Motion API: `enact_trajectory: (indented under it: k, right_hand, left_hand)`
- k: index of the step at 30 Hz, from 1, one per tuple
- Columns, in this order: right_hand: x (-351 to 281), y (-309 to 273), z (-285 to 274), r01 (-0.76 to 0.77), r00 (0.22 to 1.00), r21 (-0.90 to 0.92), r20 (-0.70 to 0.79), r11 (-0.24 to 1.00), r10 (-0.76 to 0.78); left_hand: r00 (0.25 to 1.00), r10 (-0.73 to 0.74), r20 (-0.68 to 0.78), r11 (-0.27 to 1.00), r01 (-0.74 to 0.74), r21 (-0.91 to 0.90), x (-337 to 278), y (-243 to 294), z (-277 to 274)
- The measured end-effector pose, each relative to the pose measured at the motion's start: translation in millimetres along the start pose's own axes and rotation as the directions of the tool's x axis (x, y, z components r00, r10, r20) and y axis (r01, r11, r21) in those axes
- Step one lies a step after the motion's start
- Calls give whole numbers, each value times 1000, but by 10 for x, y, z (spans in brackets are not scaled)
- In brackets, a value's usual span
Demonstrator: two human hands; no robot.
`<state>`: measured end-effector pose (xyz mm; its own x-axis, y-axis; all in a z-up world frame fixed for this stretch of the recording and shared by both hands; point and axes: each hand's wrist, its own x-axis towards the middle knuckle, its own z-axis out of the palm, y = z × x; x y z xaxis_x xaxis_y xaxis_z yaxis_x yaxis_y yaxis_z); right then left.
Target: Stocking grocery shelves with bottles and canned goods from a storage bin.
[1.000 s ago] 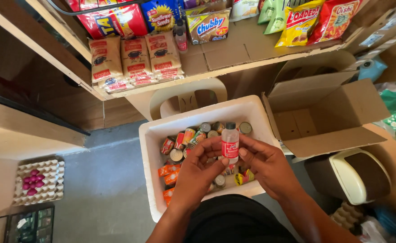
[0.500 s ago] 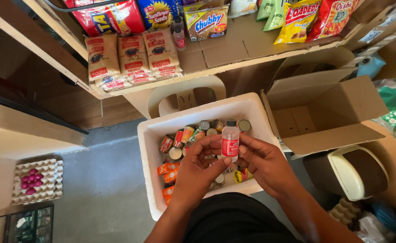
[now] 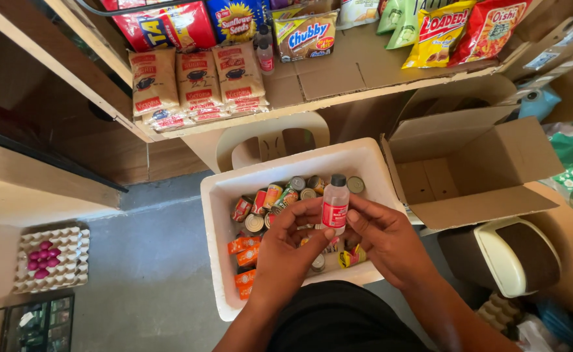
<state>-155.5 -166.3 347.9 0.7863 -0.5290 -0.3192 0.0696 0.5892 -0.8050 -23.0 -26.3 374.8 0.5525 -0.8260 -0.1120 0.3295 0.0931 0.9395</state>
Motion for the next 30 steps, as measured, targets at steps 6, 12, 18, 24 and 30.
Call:
enact_trajectory:
  k: [6, 12, 18, 24, 30]
  right_hand:
    - [15, -39, 59, 37, 997, -68, -58, 997, -41]
    - [54, 1, 47, 82, 991, -81, -97, 993, -90]
    - [73, -1, 35, 68, 991, -46, -116, 997, -73]
    - [223, 58, -23, 60, 994, -124, -85, 990, -71]
    - [562, 168, -178, 97, 992, -127, -63, 987, -106]
  left_hand:
    - [997, -24, 69, 997, 28, -65, 28, -20, -61]
    - [997, -65, 29, 998, 65, 6, 62, -99, -79]
    - [996, -86, 29, 996, 86, -21, 124, -242, -163]
    - [995, -87, -38, 995, 85, -43, 181, -300, -153]
    - [1000, -20, 10, 995, 18, 103, 483, -460, -295]
